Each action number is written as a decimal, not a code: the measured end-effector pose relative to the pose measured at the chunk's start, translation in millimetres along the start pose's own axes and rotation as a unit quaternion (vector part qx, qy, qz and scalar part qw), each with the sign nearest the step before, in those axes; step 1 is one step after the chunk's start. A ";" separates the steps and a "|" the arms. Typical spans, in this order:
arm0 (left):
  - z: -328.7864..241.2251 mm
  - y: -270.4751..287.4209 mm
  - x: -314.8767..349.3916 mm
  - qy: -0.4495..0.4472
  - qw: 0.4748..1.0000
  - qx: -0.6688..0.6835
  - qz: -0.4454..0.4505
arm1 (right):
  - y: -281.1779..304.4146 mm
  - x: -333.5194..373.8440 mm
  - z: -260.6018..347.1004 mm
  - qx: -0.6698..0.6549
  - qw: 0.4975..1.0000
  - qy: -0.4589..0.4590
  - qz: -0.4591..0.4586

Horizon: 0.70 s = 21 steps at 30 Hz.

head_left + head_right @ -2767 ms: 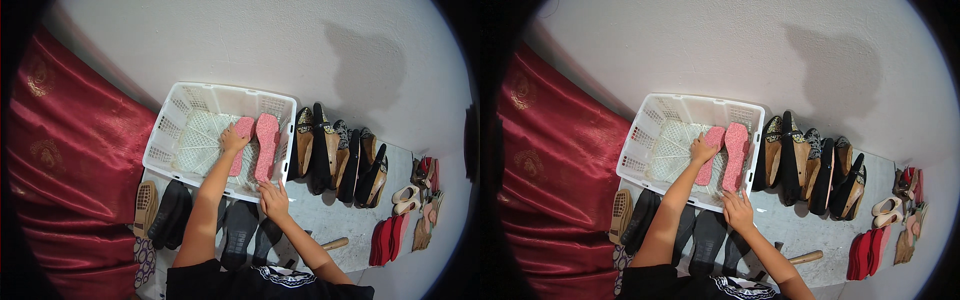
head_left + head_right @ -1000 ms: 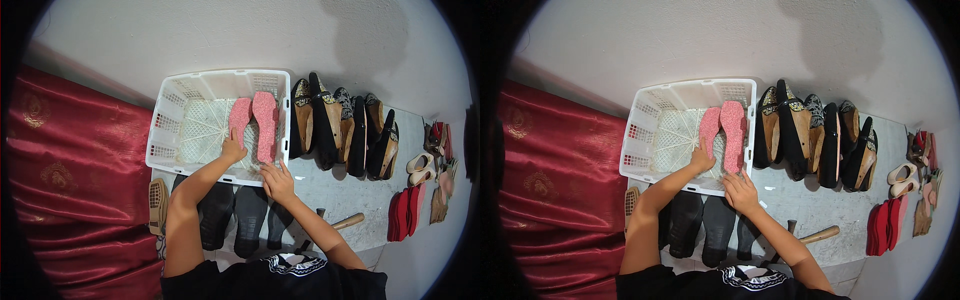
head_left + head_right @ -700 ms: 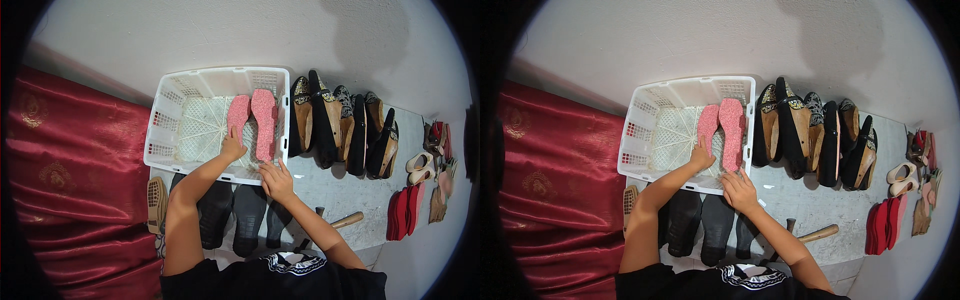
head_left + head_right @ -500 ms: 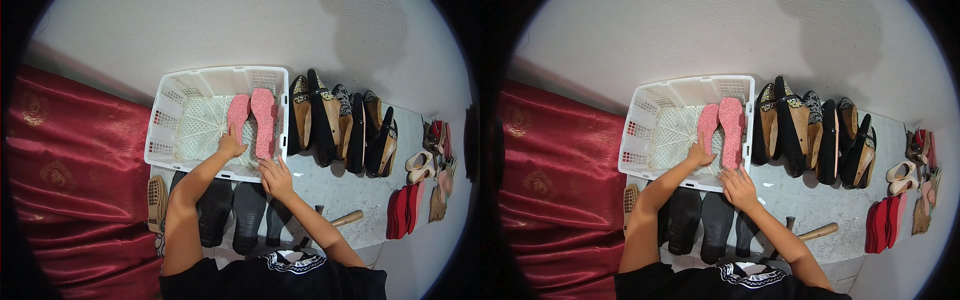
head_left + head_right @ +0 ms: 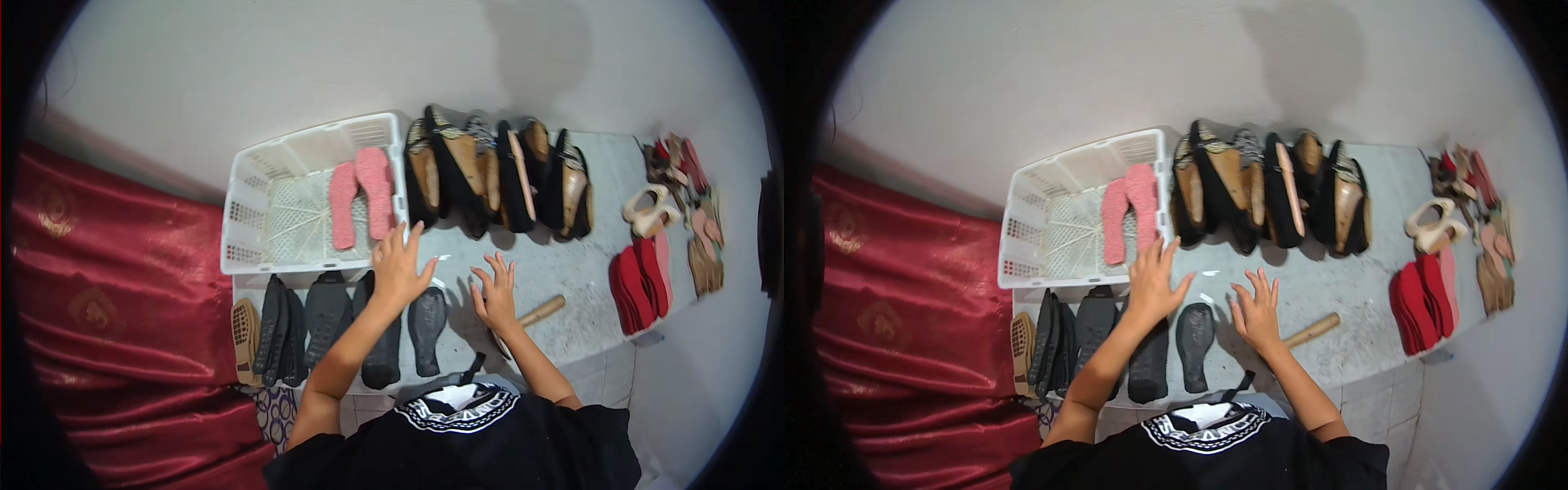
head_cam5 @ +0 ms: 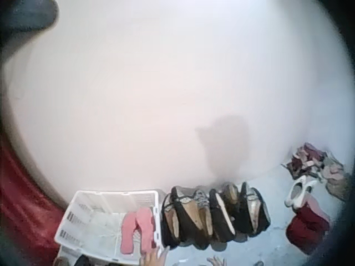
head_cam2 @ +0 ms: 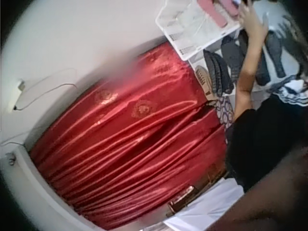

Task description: The person assembles shoe components by inserting insoles into shoe uppers, then hammering outsoles onto the uppers to secure them.

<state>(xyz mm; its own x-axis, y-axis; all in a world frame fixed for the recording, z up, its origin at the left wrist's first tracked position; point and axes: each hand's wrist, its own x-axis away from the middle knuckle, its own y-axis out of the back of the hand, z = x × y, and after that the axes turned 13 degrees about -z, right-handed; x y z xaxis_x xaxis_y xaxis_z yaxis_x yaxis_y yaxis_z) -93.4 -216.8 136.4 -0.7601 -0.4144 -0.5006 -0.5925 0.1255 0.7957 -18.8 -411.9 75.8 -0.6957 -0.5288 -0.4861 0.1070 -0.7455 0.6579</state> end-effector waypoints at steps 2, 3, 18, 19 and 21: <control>-37.4 -15.8 12.9 -0.036 0.998 0.047 0.014 | 27.6 9.2 -11.9 0.021 0.999 -0.017 -0.026; -55.4 -23.7 16.8 -0.039 0.997 0.062 0.028 | 42.0 14.4 -18.6 0.031 0.998 -0.025 -0.042; -293.2 -138.0 60.8 -0.254 0.921 0.244 0.168 | 224.2 128.2 -159.5 0.251 0.922 -0.203 -0.214; -310.5 -144.1 63.5 -0.264 0.916 0.250 0.171 | 237.3 135.3 -169.9 0.253 0.916 -0.216 -0.226; -345.5 -157.2 68.4 -0.316 0.900 0.221 0.201 | 261.3 145.7 -193.3 0.287 0.897 -0.230 -0.246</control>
<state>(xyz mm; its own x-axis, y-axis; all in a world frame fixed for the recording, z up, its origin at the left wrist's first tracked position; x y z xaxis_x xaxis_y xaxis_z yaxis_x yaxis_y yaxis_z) 40.0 -576.3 94.9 -0.8543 0.3230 -0.4071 -0.1774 0.5552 0.8126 45.1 -762.2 65.7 -0.7921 0.1283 -0.5967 -0.5843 -0.4420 0.6806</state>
